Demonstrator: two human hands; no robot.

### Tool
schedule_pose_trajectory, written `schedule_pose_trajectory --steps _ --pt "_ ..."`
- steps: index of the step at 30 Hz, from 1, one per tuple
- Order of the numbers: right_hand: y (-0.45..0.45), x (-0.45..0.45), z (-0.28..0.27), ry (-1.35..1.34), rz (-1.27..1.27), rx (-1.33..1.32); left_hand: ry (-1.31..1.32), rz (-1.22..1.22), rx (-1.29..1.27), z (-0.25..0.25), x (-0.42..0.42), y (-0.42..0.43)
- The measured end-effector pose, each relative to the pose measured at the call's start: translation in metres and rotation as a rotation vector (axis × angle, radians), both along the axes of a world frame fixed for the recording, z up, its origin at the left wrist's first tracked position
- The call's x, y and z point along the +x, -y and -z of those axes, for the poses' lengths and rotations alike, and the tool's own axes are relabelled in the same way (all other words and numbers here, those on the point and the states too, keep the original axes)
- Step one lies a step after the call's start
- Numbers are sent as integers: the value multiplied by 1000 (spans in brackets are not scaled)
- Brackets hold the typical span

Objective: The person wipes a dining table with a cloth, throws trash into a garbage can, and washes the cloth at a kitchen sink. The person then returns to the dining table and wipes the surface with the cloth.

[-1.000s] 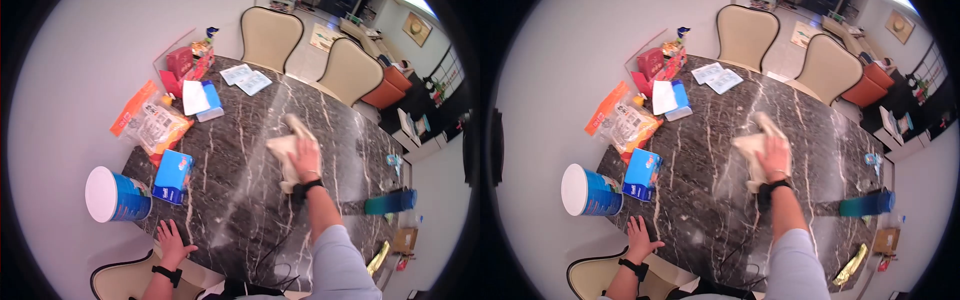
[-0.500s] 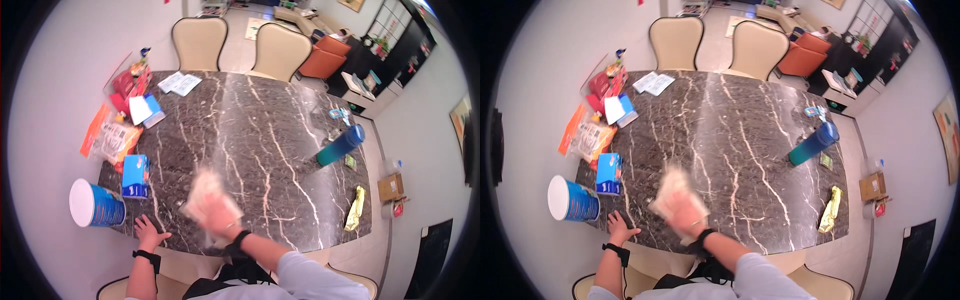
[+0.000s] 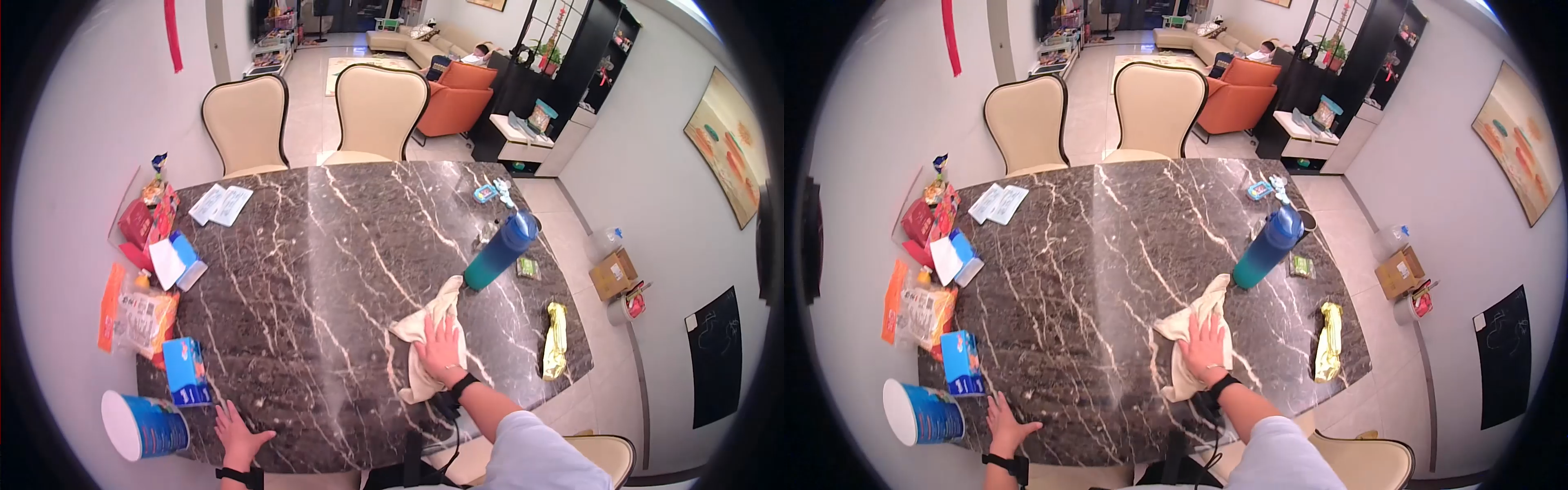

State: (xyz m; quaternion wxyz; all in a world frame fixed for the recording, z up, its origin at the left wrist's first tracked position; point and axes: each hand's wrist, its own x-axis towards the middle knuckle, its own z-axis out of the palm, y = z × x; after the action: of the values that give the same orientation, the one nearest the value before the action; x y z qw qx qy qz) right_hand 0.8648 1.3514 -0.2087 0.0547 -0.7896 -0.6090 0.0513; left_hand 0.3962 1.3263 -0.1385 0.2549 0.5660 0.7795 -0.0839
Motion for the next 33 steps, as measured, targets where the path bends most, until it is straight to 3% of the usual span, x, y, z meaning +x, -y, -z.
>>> schedule_pose_trajectory --steps 4,6,10,11,13,14,17,19,20,24,26,29,30,32,33 --pt "-108 22 12 16 139 95 -93 81 -54 -6 19 -34" --pt "-161 53 15 97 237 81 -131 82 -218 2 20 -40" --pt "-250 137 52 351 469 62 -69 66 -254 -1 19 -45" --pt "-265 138 47 333 533 20 -109 114 -129 8 18 -36" --pt "-286 117 31 283 669 26 -135 71 -155 3 24 -36" --pt "-294 103 15 195 573 7 -128 103 -150 1 24 -39" --pt "-340 46 48 335 246 83 -150 118 -130 7 22 -35" --pt "-355 -37 28 319 2 108 -148 107 -135 6 23 -36" --pt "-361 -82 4 225 -40 54 -148 116 -136 5 23 -37" --pt "-407 -190 25 -18 -137 249 -135 112 -82 4 22 -34" --pt "-414 -247 23 14 -248 285 -130 89 -73 3 21 -34" --pt "-385 -335 -1 -53 -488 149 -117 90 -98 6 19 -33" --pt "-366 -362 12 -32 -579 225 -127 82 -101 7 18 -32" --pt "-312 -382 -32 -122 -750 106 -120 75 -67 7 20 -30" --pt "-290 -392 -11 -152 -805 130 -104 59 -64 5 21 -32"
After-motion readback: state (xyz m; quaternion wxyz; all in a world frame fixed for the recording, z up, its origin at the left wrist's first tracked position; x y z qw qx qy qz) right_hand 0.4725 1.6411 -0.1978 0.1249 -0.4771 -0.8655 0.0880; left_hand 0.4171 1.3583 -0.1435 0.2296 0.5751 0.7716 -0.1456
